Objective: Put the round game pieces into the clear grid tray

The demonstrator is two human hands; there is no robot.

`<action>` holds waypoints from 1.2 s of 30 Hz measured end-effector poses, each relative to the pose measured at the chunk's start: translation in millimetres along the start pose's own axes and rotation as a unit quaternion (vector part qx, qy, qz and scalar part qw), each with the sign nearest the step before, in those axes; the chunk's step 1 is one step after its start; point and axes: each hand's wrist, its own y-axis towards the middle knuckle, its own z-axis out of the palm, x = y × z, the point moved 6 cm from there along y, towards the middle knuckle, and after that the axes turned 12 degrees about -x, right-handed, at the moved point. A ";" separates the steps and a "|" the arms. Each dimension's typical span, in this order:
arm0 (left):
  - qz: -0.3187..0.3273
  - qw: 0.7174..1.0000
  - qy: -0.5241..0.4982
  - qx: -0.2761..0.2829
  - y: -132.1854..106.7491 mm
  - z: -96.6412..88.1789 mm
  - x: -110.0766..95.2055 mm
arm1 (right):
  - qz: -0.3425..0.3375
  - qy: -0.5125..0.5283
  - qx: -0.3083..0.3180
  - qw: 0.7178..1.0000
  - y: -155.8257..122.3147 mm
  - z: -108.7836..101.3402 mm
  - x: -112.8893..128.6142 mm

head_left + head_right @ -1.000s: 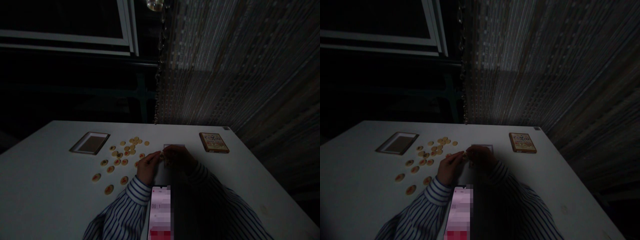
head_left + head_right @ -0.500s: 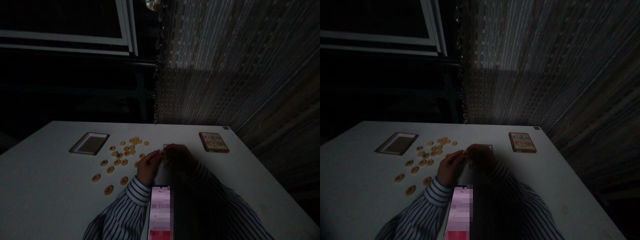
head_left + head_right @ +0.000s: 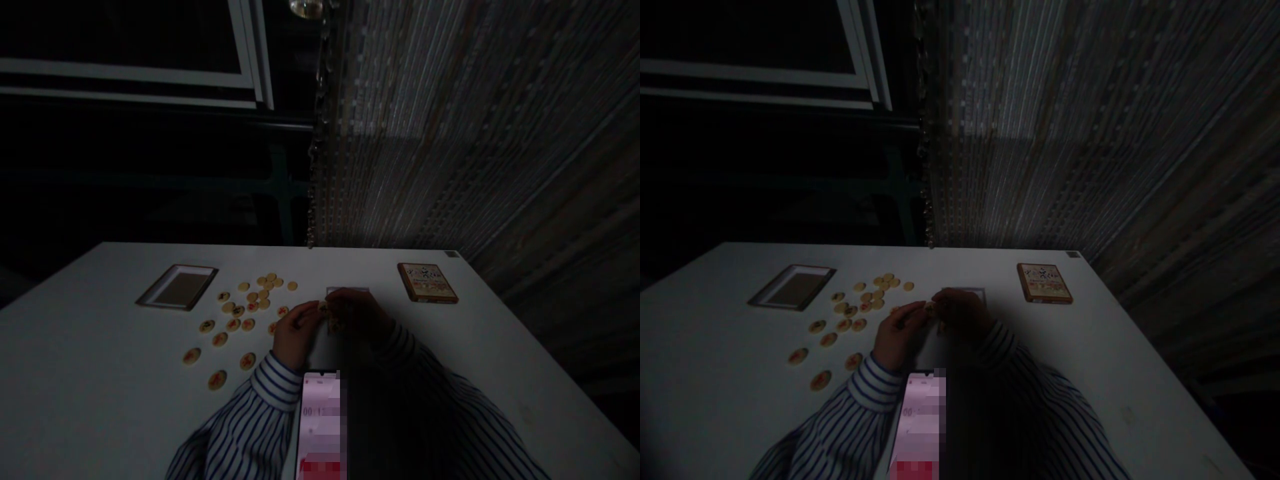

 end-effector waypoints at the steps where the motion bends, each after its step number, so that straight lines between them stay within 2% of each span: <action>1: -0.001 1.000 -0.002 -0.003 0.0 -0.3 -1.0 | -0.003 -0.002 0.000 1.000 -0.5 0.0 -0.6; 12: -0.013 1.000 -0.009 -0.013 1.0 -1.1 3.5 | -0.016 -0.053 0.001 0.998 -2.3 0.5 4.9; 22: 0.009 1.000 0.023 -0.019 1.4 -2.8 1.8 | -0.038 -0.044 0.022 0.998 -4.5 1.7 7.8; 29: 0.017 0.998 0.056 0.001 1.6 -1.8 1.8 | -0.007 -0.031 0.024 0.999 -3.6 -0.1 6.0; 36: 0.003 1.000 0.022 -0.002 0.2 0.3 2.3 | -0.006 0.007 -0.009 1.000 -0.9 -1.0 1.4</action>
